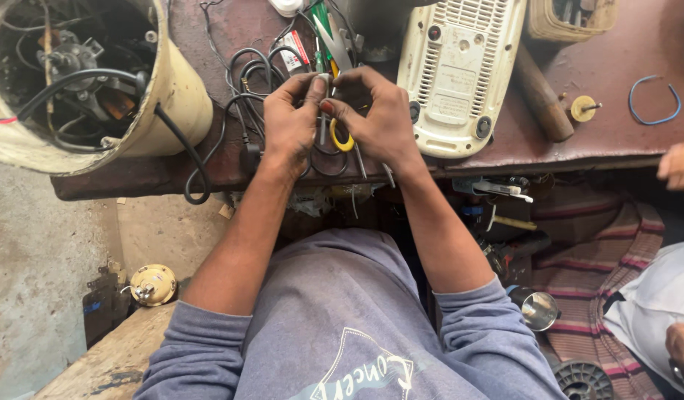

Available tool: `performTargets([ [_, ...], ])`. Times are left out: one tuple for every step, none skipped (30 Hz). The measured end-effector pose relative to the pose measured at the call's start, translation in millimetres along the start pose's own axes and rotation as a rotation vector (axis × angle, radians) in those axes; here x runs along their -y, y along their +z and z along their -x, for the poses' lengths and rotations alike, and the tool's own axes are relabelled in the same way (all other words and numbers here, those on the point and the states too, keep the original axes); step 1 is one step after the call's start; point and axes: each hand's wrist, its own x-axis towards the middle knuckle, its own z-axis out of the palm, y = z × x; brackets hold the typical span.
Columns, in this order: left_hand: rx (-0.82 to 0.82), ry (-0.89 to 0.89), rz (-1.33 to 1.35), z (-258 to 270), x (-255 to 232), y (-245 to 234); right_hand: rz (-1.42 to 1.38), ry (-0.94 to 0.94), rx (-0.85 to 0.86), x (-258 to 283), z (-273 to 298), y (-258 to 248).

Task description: The person strips insulation from wires using scissors and pliers, then twists the exposed ends together to connect them inside a disassembled appliance housing. The person handles multiple wires and tools throughout the process.

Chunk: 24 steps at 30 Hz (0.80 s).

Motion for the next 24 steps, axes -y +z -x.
performTargets([
  [-0.003,-0.008,0.053,0.6,-0.4,0.1,-0.092,0.044,-0.005,-0.4,-3.4,4.4],
  [-0.021,-0.024,0.064,-0.7,-1.2,-0.1,-0.206,0.125,0.001,-1.3,-7.3,8.0],
  [-0.04,-0.04,0.075,-2.7,-2.1,-1.3,-0.32,0.207,0.009,-2.8,-11.4,11.4],
  [-0.058,-0.057,0.087,-3.8,-2.3,-2.7,-0.433,0.291,0.018,-4.7,-13.5,14.4],
  [-0.06,-0.023,0.084,-5.3,-1.8,-2.4,-0.463,0.316,0.025,-6.9,-14.9,17.6],
  [-0.062,0.01,0.081,-7.4,-1.8,-1.8,-0.492,0.34,0.031,-9.3,-16.1,20.1],
  [-0.064,0.044,0.078,-9.2,-1.9,-1.0,-0.522,0.365,0.038,-11.5,-16.1,22.9],
  [-0.092,0.067,0.082,-10.6,-2.0,0.7,-0.481,0.316,0.012,-13.8,-15.7,25.3],
  [-0.121,0.089,0.085,-11.8,-2.7,2.6,-0.44,0.268,-0.014,-15.9,-14.7,27.4],
  [-0.148,0.11,0.088,-12.1,-3.7,5.0,-0.399,0.221,-0.041,-17.6,-13.1,29.3],
  [-0.194,0.107,-0.08,-11.9,-6.0,5.9,-0.422,0.287,-0.069,-19.1,-12.7,30.4],
  [-0.243,0.102,-0.249,-10.5,-9.5,4.8,-0.446,0.354,-0.096,-19.6,-11.6,32.0],
  [-0.291,0.096,-0.418,-8.8,-13.2,4.0,-0.469,0.421,-0.122,-19.7,-10.8,33.2],
  [-0.302,0.301,-0.535,-5.2,-16.8,3.3,-0.482,0.381,-0.128,-19.2,-8.9,33.4],
  [-0.307,0.506,-0.651,-1.3,-20.4,3.3,-0.495,0.341,-0.135,-18.5,-6.6,32.2],
  [-0.3,0.714,-0.766,0.5,-25.1,3.5,-0.508,0.3,-0.144,-17.9,-6.2,29.5],
  [-0.204,0.684,-0.706,4.0,-29.7,2.5,-0.5,0.255,-0.09,-17.1,-4.4,25.1],
  [-0.107,0.648,-0.645,11.5,-32.9,0.9,-0.492,0.213,-0.037,-15.9,1.5,19.5],
  [-0.011,0.613,-0.583,19.6,-36.0,-1.1,-0.483,0.172,0.017,-14.3,8.1,13.7],
  [0.05,0.528,-0.52,27.6,-39.6,-3.6,-0.569,0.218,0.068,-11.9,15.1,8.0],
  [0.111,0.443,-0.456,35.9,-43.6,-6.5,-0.655,0.265,0.12,-8.6,22.8,2.2],
  [0.166,0.362,-0.392,44.4,-48.4,-9.2,-0.742,0.31,0.176,-4.5,29.1,-3.1],
  [0.177,0.321,-0.341,54.6,-52.7,-10.7,-0.697,0.322,0.201,0.6,35.5,-7.9],
  [0.185,0.276,-0.291,67.4,-56.4,-11.8,-0.655,0.337,0.229,6.6,43.1,-11.9],
])
